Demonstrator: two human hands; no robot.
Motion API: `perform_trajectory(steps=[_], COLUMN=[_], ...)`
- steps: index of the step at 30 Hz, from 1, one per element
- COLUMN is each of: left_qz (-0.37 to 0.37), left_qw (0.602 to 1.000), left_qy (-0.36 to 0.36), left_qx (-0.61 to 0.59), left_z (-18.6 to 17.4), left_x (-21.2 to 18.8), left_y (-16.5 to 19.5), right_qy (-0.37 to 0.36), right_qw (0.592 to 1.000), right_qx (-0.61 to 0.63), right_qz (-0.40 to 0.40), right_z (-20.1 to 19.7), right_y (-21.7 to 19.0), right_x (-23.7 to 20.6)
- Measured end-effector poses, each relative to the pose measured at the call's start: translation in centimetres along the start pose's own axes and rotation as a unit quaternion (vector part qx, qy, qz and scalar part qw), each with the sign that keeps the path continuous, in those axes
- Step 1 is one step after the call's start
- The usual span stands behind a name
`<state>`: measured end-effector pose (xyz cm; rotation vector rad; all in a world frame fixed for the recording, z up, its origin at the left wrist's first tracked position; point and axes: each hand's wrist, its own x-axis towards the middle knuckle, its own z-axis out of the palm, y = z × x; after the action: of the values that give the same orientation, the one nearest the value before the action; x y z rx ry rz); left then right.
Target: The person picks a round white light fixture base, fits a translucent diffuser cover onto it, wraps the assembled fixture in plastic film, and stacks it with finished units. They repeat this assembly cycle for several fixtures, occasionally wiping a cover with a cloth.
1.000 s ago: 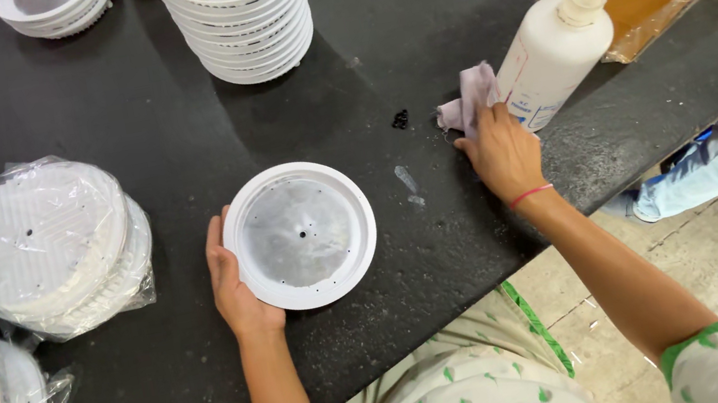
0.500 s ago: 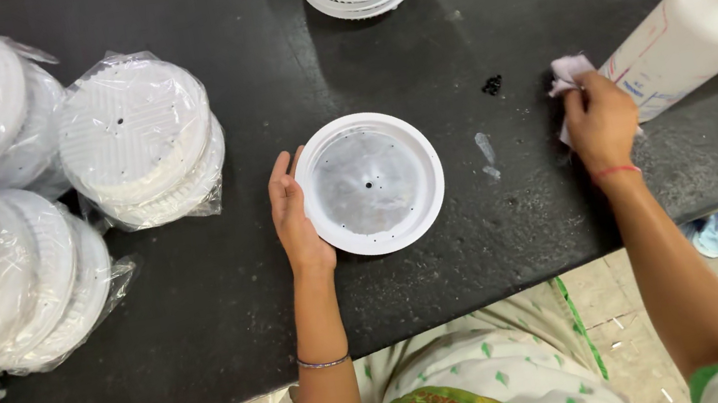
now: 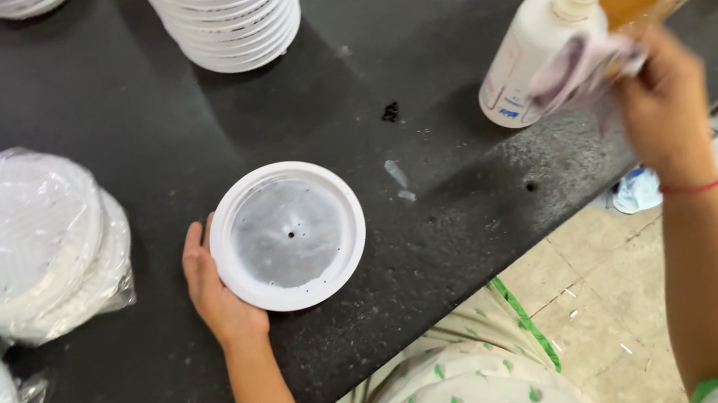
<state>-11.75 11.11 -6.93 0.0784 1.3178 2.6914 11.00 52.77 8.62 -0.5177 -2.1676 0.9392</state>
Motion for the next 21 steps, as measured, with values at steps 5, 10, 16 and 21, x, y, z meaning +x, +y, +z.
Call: perform_trajectory(steps=[5,10,16,21], left_qz=[-0.01,-0.009,-0.027,-0.018], left_qw=[1.0,1.0,0.999,0.999], left_qy=[0.014,0.014,0.036,0.024], left_qx=[0.006,0.013,0.031,0.022], left_z=[0.7,1.3,1.8,1.6], left_x=[-0.3,-0.4,-0.5,-0.3], left_y=[0.6,1.1,1.5,1.3], right_qy=[0.056,0.032,0.049,0.009], right_qw=[0.997,0.995,0.916,0.931], right_qx=[0.058,0.072,-0.287,-0.27], right_qz=[-0.012,-0.065,-0.277,-0.247], right_z=[-2.2,0.2,0.6,0.7], right_y=[1.5,2.8,0.7,-1.1], right_x=[6.8,10.7,8.0,6.5])
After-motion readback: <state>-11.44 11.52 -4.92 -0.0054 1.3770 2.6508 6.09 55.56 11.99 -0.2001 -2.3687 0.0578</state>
